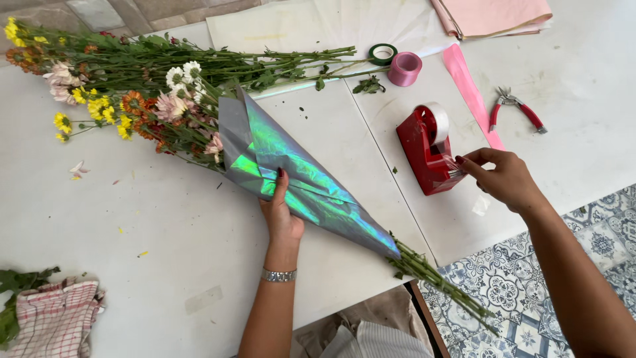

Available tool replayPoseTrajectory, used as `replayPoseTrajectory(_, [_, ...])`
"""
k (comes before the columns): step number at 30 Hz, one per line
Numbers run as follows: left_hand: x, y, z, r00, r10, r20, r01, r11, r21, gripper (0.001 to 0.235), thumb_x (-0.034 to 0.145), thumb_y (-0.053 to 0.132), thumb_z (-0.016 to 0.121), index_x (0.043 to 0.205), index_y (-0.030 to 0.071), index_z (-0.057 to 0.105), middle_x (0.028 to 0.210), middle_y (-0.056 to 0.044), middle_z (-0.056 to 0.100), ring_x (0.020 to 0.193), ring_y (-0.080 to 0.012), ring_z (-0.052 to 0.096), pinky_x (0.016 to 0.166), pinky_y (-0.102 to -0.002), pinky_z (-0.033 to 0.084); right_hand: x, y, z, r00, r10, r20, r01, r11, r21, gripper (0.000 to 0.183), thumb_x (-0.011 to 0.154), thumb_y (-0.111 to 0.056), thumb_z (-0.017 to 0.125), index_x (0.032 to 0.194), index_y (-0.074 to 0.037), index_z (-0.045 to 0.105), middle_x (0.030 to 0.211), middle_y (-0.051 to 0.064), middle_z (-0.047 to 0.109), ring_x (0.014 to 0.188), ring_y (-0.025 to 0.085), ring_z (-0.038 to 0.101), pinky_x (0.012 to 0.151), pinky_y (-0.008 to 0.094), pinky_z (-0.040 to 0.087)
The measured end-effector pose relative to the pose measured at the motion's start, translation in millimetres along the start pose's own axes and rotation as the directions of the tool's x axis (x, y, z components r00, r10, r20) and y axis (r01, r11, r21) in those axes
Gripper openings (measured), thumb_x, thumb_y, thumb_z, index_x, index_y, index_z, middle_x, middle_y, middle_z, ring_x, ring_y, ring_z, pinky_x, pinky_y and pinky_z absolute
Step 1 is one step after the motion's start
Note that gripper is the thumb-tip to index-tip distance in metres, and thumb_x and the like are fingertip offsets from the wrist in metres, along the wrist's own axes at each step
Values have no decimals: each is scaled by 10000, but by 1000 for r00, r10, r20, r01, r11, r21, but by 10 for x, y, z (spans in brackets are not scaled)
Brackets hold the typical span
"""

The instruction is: The person wraps a bouquet of flowers by gathering a bunch of stems by hand and folding a sheet of iridescent wrapping paper around them, securing the paper with tape from a dispenser.

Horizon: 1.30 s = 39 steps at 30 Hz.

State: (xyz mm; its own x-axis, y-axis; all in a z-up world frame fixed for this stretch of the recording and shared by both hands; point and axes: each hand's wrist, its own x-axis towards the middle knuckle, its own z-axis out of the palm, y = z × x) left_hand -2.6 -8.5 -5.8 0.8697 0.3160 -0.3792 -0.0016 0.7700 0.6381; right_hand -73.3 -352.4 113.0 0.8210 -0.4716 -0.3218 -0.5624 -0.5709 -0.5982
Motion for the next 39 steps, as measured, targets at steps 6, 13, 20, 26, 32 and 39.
replayPoseTrajectory(6, [-199, 98, 141, 985, -77, -156, 85, 995, 44, 555, 724, 170, 823, 1253, 133, 657, 1290, 6, 696, 1222, -125, 623, 1096, -321, 490, 260, 130, 76, 999, 21, 50, -24, 997, 75, 293, 1007, -330, 695, 980, -44, 755, 828, 89, 639, 668, 186, 465, 585, 333, 399])
replayPoseTrajectory(13, [-156, 53, 111, 974, -120, -193, 130, 991, 38, 631, 719, 161, 815, 1319, 165, 618, 1345, 18, 674, 1251, -115, 600, 1103, -329, 468, 667, 489, 196, 991, 59, 117, -91, 953, 290, 230, 1006, -185, 722, 896, 16, 703, 732, 121, 590, 648, 190, 515, 635, 321, 491])
replayPoseTrajectory(20, [-56, -80, 13, 978, -73, -197, 79, 997, 24, 610, 753, 84, 797, 1327, 154, 603, 1286, -31, 708, 1178, -116, 651, 1086, -322, 479, 643, 468, 200, 982, 125, 143, -175, 891, 419, 204, 1046, -240, 654, 1028, -37, 661, 873, 133, 630, 720, 244, 611, 699, 345, 540])
replayPoseTrajectory(26, [-55, -88, 20, 976, -64, -207, 73, 997, 36, 617, 747, 86, 803, 1327, 157, 606, 1278, -18, 706, 1153, -112, 655, 1072, -311, 490, 539, 433, 232, 979, 154, 133, -202, 800, 564, 159, 1020, -205, 662, 1067, -53, 656, 973, 90, 585, 697, 239, 557, 657, 337, 507])
replayPoseTrajectory(32, [-51, -84, 25, 970, -74, -233, 88, 995, 52, 601, 742, 79, 810, 1302, 161, 608, 1267, -13, 712, 1143, -107, 661, 1081, -313, 486, 448, 538, 311, 987, 143, 71, -152, 713, 684, 168, 1025, -166, 591, 1110, -32, 647, 993, 100, 565, 742, 254, 563, 675, 334, 513])
replayPoseTrajectory(39, [-27, -114, -11, 972, -76, -223, 90, 995, 51, 559, 740, 96, 822, 1259, 160, 624, 1209, -17, 732, 1109, -101, 672, 1066, -311, 500, 281, 705, 516, 996, 73, -54, 12, 488, 873, 80, 990, -78, 602, 932, -31, 632, 823, 89, 610, 742, 207, 612, 735, 311, 578])
